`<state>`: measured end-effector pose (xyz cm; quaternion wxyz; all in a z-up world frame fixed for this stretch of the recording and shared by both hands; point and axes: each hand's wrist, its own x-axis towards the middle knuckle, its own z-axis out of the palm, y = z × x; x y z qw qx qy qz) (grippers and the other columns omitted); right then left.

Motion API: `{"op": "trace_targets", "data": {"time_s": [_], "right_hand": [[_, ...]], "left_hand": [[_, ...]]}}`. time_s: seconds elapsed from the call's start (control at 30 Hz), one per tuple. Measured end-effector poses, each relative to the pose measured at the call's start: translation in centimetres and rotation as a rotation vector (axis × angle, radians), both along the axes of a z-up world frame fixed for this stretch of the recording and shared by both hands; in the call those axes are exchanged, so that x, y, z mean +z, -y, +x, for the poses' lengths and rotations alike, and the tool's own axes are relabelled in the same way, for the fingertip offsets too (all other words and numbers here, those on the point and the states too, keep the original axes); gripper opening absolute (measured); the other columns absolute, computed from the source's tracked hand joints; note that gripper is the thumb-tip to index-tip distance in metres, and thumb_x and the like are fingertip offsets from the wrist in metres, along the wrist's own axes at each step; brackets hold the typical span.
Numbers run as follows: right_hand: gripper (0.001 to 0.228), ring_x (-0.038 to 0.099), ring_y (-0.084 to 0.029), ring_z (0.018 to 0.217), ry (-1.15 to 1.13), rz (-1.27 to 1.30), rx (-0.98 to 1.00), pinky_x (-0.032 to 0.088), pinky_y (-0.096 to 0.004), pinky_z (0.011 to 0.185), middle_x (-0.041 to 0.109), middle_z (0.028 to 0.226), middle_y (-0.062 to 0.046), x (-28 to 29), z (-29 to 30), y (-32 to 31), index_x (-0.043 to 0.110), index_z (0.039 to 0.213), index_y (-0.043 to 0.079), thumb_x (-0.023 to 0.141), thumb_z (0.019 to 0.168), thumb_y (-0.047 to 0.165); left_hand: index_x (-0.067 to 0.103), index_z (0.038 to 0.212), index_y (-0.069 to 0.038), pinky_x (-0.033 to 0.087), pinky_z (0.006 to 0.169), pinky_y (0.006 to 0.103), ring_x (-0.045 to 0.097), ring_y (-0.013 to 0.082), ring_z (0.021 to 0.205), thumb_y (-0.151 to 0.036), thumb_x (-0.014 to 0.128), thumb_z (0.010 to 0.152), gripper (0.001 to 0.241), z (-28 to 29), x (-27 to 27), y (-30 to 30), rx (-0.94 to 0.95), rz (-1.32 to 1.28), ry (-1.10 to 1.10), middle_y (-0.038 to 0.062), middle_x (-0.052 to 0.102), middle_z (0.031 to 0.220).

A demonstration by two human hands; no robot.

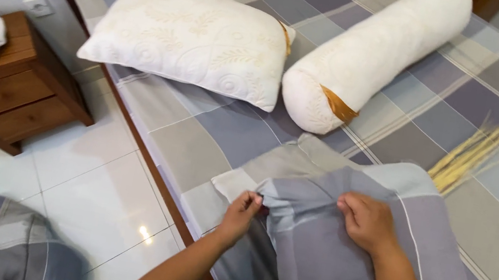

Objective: The person puts a gray and white striped pillowcase onto a rectangular pillow and a cylindrical bolster pillow. They insert the pillows into the cases, pull the fabric over the ends, and smooth the covers on the bed.

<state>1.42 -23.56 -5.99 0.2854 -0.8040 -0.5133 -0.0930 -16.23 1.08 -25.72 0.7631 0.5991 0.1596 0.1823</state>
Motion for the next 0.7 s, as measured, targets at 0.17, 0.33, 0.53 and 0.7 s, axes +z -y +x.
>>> {"op": "trace_targets", "data": {"time_s": [0.17, 0.33, 0.53, 0.7], "right_hand": [[0.041, 0.073, -0.027, 0.071, -0.326, -0.342, -0.088, 0.056, -0.039, 0.068, 0.074, 0.076, -0.009, 5.9, -3.3, -2.3, 0.076, 0.112, 0.025, 0.079, 0.077, 0.046], [0.044, 0.076, -0.024, 0.076, -0.365, -0.495, -0.005, 0.057, -0.037, 0.071, 0.08, 0.081, -0.006, 4.2, -1.9, -3.1, 0.083, 0.101, 0.028, 0.079, 0.07, 0.058], [0.044, 0.072, -0.026, 0.087, -0.283, -0.464, -0.157, 0.055, -0.039, 0.077, 0.076, 0.092, -0.003, 5.7, -3.4, -7.0, 0.077, 0.113, 0.029, 0.07, 0.08, 0.058], [0.034, 0.065, -0.031, 0.099, 0.161, -0.273, 0.138, 0.048, -0.048, 0.08, 0.07, 0.099, -0.006, 2.0, -2.6, -10.2, 0.075, 0.1, 0.016, 0.073, 0.076, 0.04]], "left_hand": [[0.059, 0.113, -0.011, 0.053, 0.083, 0.0268, 0.061, 0.01, 0.088, -0.007, 0.056, 0.098, 0.016, 1.3, 2.6, 2.4, 0.05, -0.193, -0.029, -0.003, 0.065, 0.095], [0.06, 0.104, -0.003, 0.052, 0.078, 0.0324, 0.057, 0.0137, 0.083, 0.001, 0.065, 0.093, 0.013, 2.6, -0.9, 0.9, 0.13, 0.032, -0.054, 0.003, 0.059, 0.089], [0.059, 0.097, 0.001, 0.054, 0.071, 0.0372, 0.068, 0.0219, 0.077, -0.011, 0.075, 0.09, 0.021, -2.3, 1.0, 2.5, 0.024, 0.58, -0.269, 0.013, 0.07, 0.083], [0.072, 0.094, -0.003, 0.054, 0.074, 0.0367, 0.069, 0.0229, 0.082, -0.013, 0.076, 0.087, 0.012, -4.1, 5.4, 2.4, -0.212, 0.631, -0.267, 0.013, 0.072, 0.089]]}}
